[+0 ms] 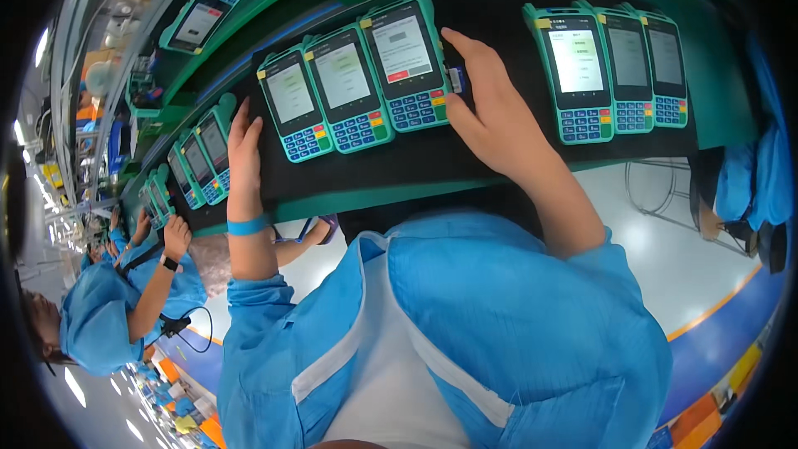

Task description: The recorder is operating and testing several handheld electronic terminal devices on an assembly line, including interacting with the touch screens and handling thermal paper rolls.

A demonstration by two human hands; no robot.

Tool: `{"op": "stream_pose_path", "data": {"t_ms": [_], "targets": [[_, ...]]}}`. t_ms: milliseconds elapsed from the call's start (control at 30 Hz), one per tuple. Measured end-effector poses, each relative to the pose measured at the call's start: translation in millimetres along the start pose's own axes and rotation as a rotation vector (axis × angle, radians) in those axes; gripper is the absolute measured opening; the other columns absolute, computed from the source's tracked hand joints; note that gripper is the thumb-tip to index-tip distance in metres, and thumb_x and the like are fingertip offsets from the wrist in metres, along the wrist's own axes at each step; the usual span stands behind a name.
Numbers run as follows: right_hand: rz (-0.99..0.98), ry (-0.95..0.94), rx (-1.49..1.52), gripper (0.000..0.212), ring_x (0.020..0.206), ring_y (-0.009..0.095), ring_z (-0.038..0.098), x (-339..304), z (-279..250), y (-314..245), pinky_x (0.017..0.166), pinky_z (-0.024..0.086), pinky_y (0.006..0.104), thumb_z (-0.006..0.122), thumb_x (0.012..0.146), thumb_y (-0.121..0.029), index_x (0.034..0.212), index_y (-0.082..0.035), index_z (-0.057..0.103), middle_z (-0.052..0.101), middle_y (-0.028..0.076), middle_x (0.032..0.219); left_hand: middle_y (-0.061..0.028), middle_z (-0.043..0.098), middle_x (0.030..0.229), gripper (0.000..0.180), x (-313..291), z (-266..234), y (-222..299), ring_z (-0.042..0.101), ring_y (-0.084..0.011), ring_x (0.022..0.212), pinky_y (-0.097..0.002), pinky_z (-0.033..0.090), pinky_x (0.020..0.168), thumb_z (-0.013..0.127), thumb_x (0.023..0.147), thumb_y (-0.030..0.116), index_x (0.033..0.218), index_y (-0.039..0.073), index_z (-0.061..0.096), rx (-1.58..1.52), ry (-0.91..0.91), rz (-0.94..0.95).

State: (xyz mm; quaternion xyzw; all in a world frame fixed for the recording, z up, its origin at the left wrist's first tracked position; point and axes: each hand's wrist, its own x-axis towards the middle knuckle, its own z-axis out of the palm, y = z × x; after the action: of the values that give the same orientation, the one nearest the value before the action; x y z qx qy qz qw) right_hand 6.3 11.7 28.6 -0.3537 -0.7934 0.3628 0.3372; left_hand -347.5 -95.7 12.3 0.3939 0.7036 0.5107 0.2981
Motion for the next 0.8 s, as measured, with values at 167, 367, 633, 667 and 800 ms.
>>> {"op": "stream_pose_path", "data": {"t_ms": [167, 367, 633, 667, 800], "targets": [[0.099, 0.080, 0.097, 0.059, 0.121, 0.034, 0.045, -4, -10, 20, 0.100, 0.037, 0.0394, 0.052, 0.085, -0.014, 0.139, -0.006, 0.031, 0.041, 0.020, 0.134, -0.0198, 0.035, 0.142, 0.055, -9, 37, 0, 0.037, -0.0241, 0.129, -0.0307, 0.028, 0.107, 0.046, 0.092, 0.004, 0.141, -0.005, 0.025, -0.069, -0.076, 0.000], [0.166, 0.232, -0.042, 0.059, 0.120, 0.033, 0.046, -13, -34, 48, 0.099, 0.038, 0.0383, 0.053, 0.084, -0.014, 0.139, -0.011, 0.034, 0.044, 0.020, 0.133, -0.0205, 0.020, 0.149, 0.061, -32, 99, -3, 0.021, -0.0274, 0.138, -0.0342, 0.018, 0.112, 0.045, 0.089, 0.000, 0.143, -0.004, 0.018, -0.036, -0.113, 0.176], [0.171, 0.434, -0.009, 0.050, 0.123, 0.025, 0.045, -25, -84, 110, 0.100, 0.036, 0.0325, 0.054, 0.083, -0.017, 0.132, -0.009, 0.047, 0.050, 0.014, 0.131, -0.0299, 0.000, 0.150, 0.094, -34, 174, -1, 0.002, -0.0378, 0.141, -0.0384, 0.005, 0.114, 0.060, 0.079, 0.017, 0.142, -0.010, -0.004, 0.059, -0.438, 0.320], [0.184, 0.478, 0.052, 0.049, 0.121, 0.025, 0.046, -25, -92, 116, 0.100, 0.036, 0.0318, 0.052, 0.084, -0.017, 0.131, -0.006, 0.048, 0.052, 0.014, 0.128, -0.0313, -0.002, 0.149, 0.096, -31, 178, 10, 0.001, -0.0393, 0.141, -0.0389, 0.006, 0.115, 0.060, 0.079, 0.018, 0.141, -0.010, -0.008, 0.083, -0.500, 0.303], [0.235, 0.707, 0.427, 0.051, 0.122, 0.027, 0.045, -27, -46, 132, 0.107, 0.029, 0.0346, 0.047, 0.085, -0.023, 0.131, 0.000, 0.046, 0.053, 0.020, 0.126, -0.0338, -0.001, 0.148, 0.098, 0, 157, -22, 0.004, -0.0405, 0.140, -0.0376, 0.012, 0.114, 0.059, 0.080, 0.020, 0.139, -0.011, -0.012, 0.005, -0.658, 0.172]]}}
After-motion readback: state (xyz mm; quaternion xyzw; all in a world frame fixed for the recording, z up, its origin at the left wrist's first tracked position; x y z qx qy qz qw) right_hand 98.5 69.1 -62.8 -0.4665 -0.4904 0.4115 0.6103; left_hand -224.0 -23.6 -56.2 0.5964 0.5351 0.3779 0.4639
